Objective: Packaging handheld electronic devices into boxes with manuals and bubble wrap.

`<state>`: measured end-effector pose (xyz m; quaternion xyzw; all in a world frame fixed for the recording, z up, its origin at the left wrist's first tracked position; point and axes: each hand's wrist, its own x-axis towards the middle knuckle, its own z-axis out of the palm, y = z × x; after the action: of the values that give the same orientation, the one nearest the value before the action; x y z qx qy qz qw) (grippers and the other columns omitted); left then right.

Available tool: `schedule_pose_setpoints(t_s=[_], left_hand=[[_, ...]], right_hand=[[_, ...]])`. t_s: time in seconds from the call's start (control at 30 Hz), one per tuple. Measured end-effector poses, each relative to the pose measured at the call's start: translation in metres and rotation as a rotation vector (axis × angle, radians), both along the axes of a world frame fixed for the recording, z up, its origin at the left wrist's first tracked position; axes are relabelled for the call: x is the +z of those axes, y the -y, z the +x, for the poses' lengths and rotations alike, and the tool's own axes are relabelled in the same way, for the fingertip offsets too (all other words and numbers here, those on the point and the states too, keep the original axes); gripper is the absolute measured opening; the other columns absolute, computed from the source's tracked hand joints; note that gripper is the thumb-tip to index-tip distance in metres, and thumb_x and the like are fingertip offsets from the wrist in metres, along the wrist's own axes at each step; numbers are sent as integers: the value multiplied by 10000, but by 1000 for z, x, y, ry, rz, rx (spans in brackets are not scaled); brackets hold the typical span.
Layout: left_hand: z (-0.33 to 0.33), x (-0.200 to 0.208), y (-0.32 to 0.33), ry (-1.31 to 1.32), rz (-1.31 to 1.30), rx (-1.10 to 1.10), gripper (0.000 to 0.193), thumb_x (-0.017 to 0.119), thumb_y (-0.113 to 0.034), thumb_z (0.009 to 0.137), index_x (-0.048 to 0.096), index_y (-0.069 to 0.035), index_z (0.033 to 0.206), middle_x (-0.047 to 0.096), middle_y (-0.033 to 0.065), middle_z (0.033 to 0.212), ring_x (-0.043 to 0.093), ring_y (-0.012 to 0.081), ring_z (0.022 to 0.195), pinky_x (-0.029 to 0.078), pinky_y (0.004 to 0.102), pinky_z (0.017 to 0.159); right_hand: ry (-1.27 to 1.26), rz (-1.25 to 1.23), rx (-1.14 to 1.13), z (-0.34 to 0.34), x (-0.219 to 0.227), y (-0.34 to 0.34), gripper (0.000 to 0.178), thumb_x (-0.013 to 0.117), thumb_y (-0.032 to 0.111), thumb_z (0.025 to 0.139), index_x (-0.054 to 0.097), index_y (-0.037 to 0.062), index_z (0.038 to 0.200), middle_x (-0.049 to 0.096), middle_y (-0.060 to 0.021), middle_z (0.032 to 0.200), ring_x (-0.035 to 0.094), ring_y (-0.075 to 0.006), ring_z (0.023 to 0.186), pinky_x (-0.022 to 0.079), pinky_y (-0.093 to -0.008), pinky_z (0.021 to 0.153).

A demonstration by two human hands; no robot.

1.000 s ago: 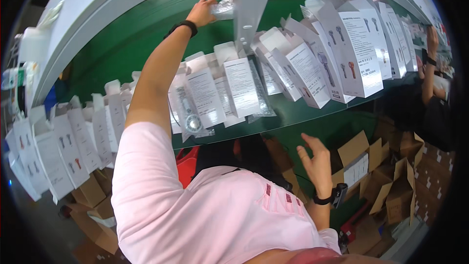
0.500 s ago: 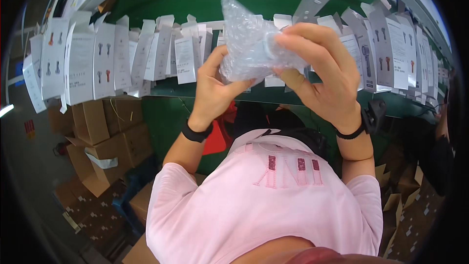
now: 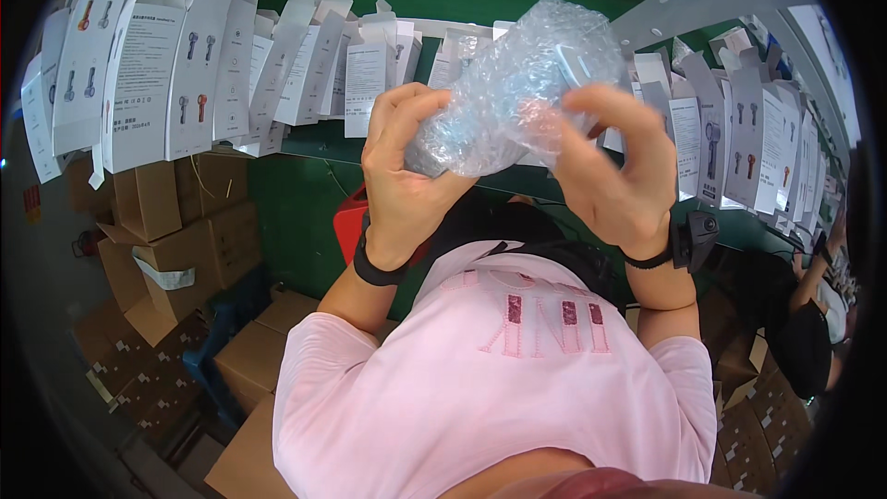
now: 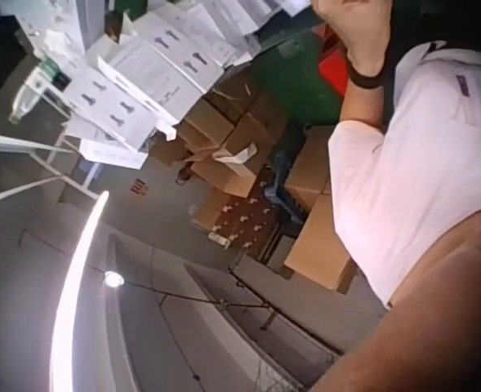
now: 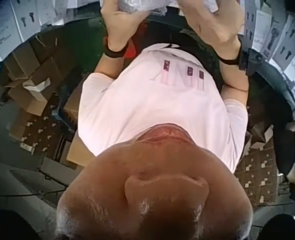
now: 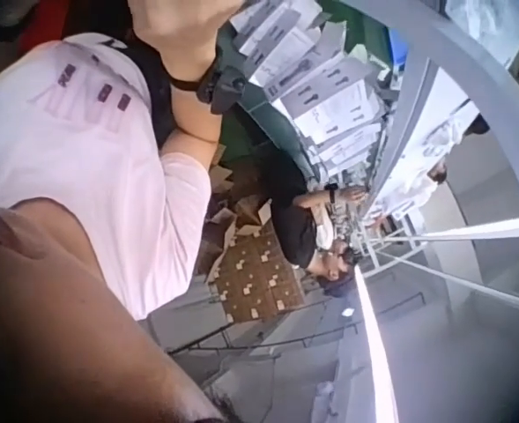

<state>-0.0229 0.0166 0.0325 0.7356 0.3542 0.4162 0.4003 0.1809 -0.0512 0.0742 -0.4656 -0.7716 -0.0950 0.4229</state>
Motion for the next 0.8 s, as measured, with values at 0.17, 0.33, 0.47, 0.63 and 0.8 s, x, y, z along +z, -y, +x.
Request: schedule_pose_setpoints(t_s=[0.17, 0.33, 0.47, 0.63, 0.8], left_hand=[[-5, -14, -25, -61, 97, 62, 513, 806, -78, 606, 644, -56, 1092, 573, 139, 1072, 552, 300, 1006, 467, 370, 857], [-14, -14, -66, -43, 104, 286, 746, 787, -157, 714, 464, -28, 1373, 496, 212, 1322, 462, 396, 1220, 377, 440, 1025], [-66, -4, -40, 151, -142, -40, 715, 791, -137, 721, 484, 22, 1348, 479, 208, 1388, 457, 352, 1283, 326, 418, 1081], [-129, -62, -17, 272, -721, -493, 652, 785, -170, 736, 529, 51, 1293, 565, 227, 1277, 521, 347, 1223, 399, 433, 1033], [-160, -104, 8, 417, -968, -319, 711, 789, -196, 734, 493, 51, 1332, 480, 240, 1358, 494, 343, 1239, 371, 436, 1058]], right_hand=[[-412, -713, -68, 0, 8, -49, 709, 788, 349, 740, 523, -10, 1291, 673, -165, 964, 654, -302, 903, 500, -418, 846], [-1202, -1234, -94, 33, -82, -186, 356, 613, 405, 885, 629, 69, 1001, 621, -73, 754, 496, -115, 456, 330, -219, 350], [-2021, -1162, -108, 121, -190, -329, 328, 555, 416, 931, 537, 124, 1080, 601, -105, 800, 489, -144, 503, 309, -197, 372], [-1996, -578, -508, 196, -292, -456, 322, 522, 405, 954, 522, 120, 1103, 559, -65, 842, 452, -151, 534, 440, -289, 429], [-1949, -296, -277, 263, -350, -503, 377, 536, 237, 947, 484, 66, 1279, 543, -123, 1164, 531, -270, 1017, 494, -424, 832]])
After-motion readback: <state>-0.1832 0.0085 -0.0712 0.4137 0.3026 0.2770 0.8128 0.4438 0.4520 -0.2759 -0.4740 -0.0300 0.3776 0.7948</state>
